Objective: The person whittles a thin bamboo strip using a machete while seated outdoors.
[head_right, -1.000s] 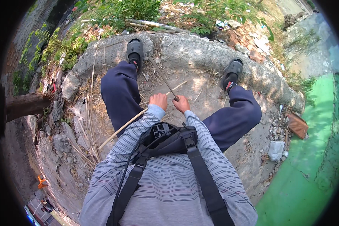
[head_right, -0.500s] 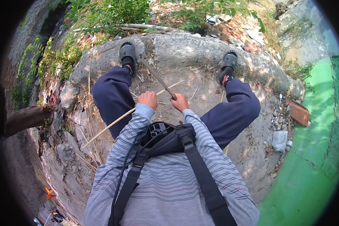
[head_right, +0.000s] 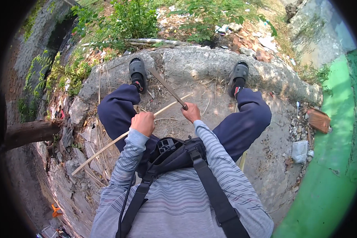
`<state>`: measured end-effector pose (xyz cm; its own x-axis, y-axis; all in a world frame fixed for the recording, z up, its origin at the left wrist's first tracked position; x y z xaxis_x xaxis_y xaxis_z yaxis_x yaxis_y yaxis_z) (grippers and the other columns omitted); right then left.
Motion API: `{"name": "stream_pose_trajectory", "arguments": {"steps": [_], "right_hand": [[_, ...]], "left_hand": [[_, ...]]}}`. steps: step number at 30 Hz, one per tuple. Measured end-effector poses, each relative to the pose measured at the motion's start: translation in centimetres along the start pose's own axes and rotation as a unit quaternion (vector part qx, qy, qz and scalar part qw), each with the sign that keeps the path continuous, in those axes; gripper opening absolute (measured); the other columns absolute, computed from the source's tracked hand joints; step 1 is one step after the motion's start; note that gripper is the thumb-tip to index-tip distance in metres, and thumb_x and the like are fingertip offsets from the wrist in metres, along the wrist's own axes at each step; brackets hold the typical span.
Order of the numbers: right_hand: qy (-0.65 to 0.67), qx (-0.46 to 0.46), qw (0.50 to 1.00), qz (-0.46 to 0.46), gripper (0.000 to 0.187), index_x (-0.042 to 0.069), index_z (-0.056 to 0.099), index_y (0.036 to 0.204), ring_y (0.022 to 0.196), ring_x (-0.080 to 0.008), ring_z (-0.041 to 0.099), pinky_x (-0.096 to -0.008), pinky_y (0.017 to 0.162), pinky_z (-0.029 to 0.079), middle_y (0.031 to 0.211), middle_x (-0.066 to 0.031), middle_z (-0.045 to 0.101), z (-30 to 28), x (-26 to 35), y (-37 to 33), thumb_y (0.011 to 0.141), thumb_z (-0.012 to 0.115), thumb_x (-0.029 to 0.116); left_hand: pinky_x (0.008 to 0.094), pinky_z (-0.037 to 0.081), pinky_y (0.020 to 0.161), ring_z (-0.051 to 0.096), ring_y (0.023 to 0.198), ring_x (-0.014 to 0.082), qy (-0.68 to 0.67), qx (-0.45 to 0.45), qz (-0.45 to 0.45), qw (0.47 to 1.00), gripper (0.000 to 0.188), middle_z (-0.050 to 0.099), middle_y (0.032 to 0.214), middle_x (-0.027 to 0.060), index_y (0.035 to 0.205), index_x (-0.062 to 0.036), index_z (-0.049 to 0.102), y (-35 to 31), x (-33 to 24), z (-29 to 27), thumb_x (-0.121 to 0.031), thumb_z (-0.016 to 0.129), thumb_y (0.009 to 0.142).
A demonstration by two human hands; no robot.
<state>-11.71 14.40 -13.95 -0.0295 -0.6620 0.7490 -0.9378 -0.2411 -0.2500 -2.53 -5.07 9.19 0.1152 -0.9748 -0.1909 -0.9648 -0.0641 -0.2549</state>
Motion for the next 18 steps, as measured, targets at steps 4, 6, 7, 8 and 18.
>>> {"name": "stream_pose_trajectory", "arguments": {"steps": [4,6,7,8,18], "right_hand": [[-0.038,-0.055,0.996,0.058,0.029,0.003,0.071,0.087,0.081,-0.0451,0.067,-0.0501,0.074,0.052,0.081,-0.0246,0.069,-2.5,-5.3,1.0,0.083,0.066,0.031],[-0.056,-0.056,0.992,0.094,0.031,0.001,0.071,0.085,0.082,-0.0445,0.068,-0.0498,0.075,0.053,0.082,-0.0245,0.070,-3.0,-7.2,1.2,0.083,0.066,0.032],[-0.036,-0.087,0.988,0.122,0.031,0.001,0.072,0.084,0.081,-0.0423,0.069,-0.0493,0.075,0.054,0.081,-0.0238,0.070,-3.7,-8.4,0.5,0.083,0.067,0.032],[-0.015,-0.118,0.982,0.150,0.031,0.001,0.073,0.083,0.080,-0.0401,0.071,-0.0488,0.075,0.055,0.080,-0.0230,0.071,-4.0,-9.4,0.4,0.083,0.067,0.031],[0.118,-0.190,0.975,-0.013,0.030,-0.002,0.067,0.081,0.064,-0.0329,0.068,-0.0440,0.063,0.050,0.067,-0.0200,0.066,-4.9,1.1,0.5,0.087,0.070,0.028]], "left_hand": [[0.0544,0.054,0.067,0.068,0.072,0.0442,-0.013,-0.038,0.003,0.999,0.018,0.071,0.078,0.0187,0.088,-0.0076,0.076,-6.5,0.8,-8.5,-0.021,0.064,0.092],[0.0541,0.054,0.068,0.068,0.072,0.0443,-0.024,-0.019,-0.022,0.999,0.019,0.071,0.079,0.0183,0.089,-0.0078,0.077,-7.7,2.3,-10.4,-0.022,0.065,0.093],[0.0538,0.055,0.068,0.068,0.073,0.0441,-0.025,-0.029,-0.034,0.999,0.020,0.071,0.078,0.0187,0.091,-0.0077,0.077,-7.9,3.2,-10.8,-0.023,0.065,0.094],[0.0535,0.055,0.069,0.068,0.073,0.0440,-0.027,-0.039,-0.046,0.998,0.020,0.071,0.078,0.0191,0.092,-0.0076,0.077,-7.9,3.8,-11.0,-0.023,0.065,0.094],[0.0571,0.055,0.082,0.070,0.092,0.0475,-0.047,-0.008,-0.070,0.996,0.027,0.072,0.097,0.0270,0.095,-0.0015,0.076,8.1,1.1,4.7,-0.026,0.064,0.097]]}}
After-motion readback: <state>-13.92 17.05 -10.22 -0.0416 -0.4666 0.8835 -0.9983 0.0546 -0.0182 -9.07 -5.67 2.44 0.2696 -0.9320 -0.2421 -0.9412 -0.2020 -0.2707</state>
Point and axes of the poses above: each hand's wrist, its own y-axis towards the middle knuckle, its own z-axis out of the palm, x = y × z, the point moved 8 cm from there along y, towards the middle knuckle
